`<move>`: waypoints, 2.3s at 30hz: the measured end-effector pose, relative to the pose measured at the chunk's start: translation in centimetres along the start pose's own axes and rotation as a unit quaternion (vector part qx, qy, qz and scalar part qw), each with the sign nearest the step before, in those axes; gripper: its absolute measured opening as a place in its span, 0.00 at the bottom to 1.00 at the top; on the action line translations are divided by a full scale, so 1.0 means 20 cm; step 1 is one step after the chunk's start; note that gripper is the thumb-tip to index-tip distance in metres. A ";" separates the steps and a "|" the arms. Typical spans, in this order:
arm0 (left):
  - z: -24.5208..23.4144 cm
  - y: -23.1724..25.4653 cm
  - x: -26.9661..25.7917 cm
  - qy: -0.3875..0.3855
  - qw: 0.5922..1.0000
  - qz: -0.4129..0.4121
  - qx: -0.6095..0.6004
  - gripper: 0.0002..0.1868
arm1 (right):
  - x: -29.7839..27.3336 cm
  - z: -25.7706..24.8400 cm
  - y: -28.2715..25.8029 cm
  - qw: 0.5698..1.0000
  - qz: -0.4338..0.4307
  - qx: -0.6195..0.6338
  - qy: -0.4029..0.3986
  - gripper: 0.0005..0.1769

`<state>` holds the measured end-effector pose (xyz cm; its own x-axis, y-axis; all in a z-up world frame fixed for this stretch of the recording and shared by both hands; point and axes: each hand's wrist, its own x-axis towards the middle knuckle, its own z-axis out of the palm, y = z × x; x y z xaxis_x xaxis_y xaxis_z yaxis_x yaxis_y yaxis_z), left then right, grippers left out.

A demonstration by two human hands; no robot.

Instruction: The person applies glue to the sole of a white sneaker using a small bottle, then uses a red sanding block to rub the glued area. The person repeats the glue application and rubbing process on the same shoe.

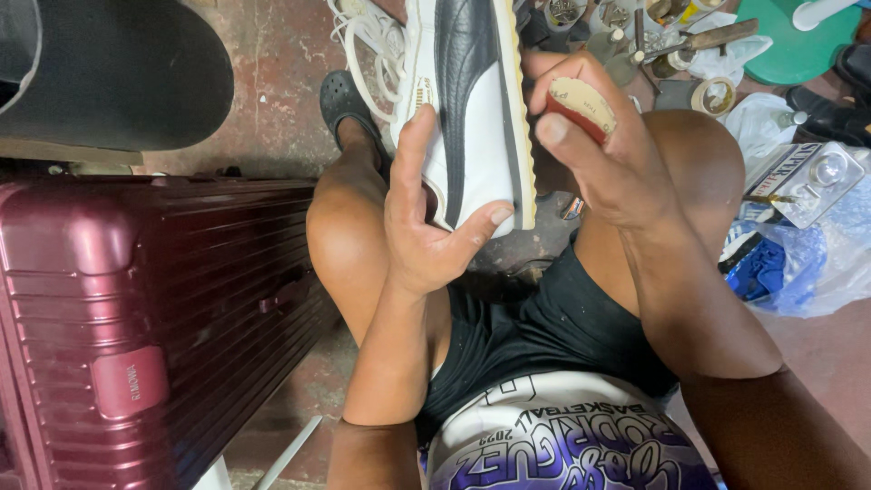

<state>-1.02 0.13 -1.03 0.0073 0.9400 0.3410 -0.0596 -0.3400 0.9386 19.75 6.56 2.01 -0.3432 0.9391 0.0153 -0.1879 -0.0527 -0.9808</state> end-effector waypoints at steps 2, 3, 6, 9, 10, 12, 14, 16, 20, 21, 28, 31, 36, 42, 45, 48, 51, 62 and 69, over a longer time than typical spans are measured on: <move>0.00 0.00 0.00 0.004 1.000 0.001 -0.005 0.48 | -0.01 0.00 -0.01 0.999 0.000 -0.017 -0.028 0.13; -0.01 0.00 0.00 0.006 1.000 0.000 -0.012 0.48 | -0.01 0.01 -0.01 0.999 -0.001 -0.025 -0.039 0.14; -0.02 0.01 0.01 0.009 1.000 0.009 -0.020 0.47 | -0.01 0.02 -0.03 0.998 0.003 -0.027 -0.054 0.16; -0.03 0.01 0.01 0.010 1.000 0.015 0.005 0.48 | -0.02 0.03 -0.04 0.999 0.016 -0.010 -0.046 0.14; -0.03 0.01 0.01 0.012 1.000 0.016 0.009 0.48 | -0.02 0.03 -0.04 0.999 0.014 -0.006 -0.050 0.13; -0.03 0.01 0.01 0.011 1.000 0.017 0.005 0.48 | -0.02 0.03 -0.05 0.998 0.008 0.002 -0.056 0.13; -0.03 0.01 0.01 0.010 1.000 0.016 -0.005 0.48 | -0.02 0.02 -0.05 0.998 -0.007 -0.008 -0.062 0.13; -0.03 0.01 0.02 0.009 1.000 0.017 -0.003 0.48 | -0.01 0.02 -0.04 0.998 -0.008 -0.011 -0.056 0.12; -0.04 0.02 0.00 0.001 0.999 0.018 0.051 0.47 | -0.01 0.02 0.00 0.998 -0.021 -0.044 -0.034 0.11; -0.04 0.03 0.00 -0.004 0.998 0.012 0.067 0.47 | -0.02 0.02 0.01 0.998 -0.022 -0.052 -0.030 0.11; -0.03 0.02 0.01 -0.023 0.993 0.011 0.113 0.48 | -0.01 0.04 -0.04 0.998 -0.011 -0.065 -0.009 0.08; -0.03 0.02 0.01 -0.016 0.990 0.027 0.134 0.49 | 0.01 0.06 -0.05 1.000 -0.013 -0.025 0.009 0.07; -0.02 0.01 -0.01 -0.004 1.000 0.011 0.009 0.48 | 0.01 0.05 -0.04 0.997 -0.040 -0.058 0.007 0.11; -0.03 0.01 -0.01 -0.010 1.000 -0.003 0.017 0.47 | -0.02 0.03 -0.02 0.997 -0.044 -0.056 -0.017 0.15; -0.04 0.02 0.00 -0.013 0.998 0.009 0.058 0.47 | -0.01 0.02 -0.03 0.994 -0.052 -0.098 -0.023 0.16; -0.04 0.03 0.00 -0.015 0.997 0.016 0.071 0.47 | -0.02 0.03 -0.03 0.992 -0.048 -0.111 -0.025 0.15; -0.03 0.03 0.00 -0.016 0.997 0.021 0.067 0.46 | -0.03 0.02 -0.03 0.992 -0.045 -0.118 -0.028 0.15; -0.03 0.02 -0.01 -0.010 0.999 0.017 0.050 0.47 | -0.02 0.04 -0.06 0.986 -0.062 -0.156 -0.010 0.14; -0.03 0.02 -0.01 -0.015 1.000 0.009 0.005 0.47 | -0.02 0.06 -0.08 0.997 -0.027 -0.055 -0.039 0.12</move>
<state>-1.74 -0.23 -0.70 0.0360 0.9325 0.3593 -0.0495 -0.3574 0.9326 19.08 5.82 3.72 -0.4075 0.9097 0.0797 -0.1070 0.0391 -0.9935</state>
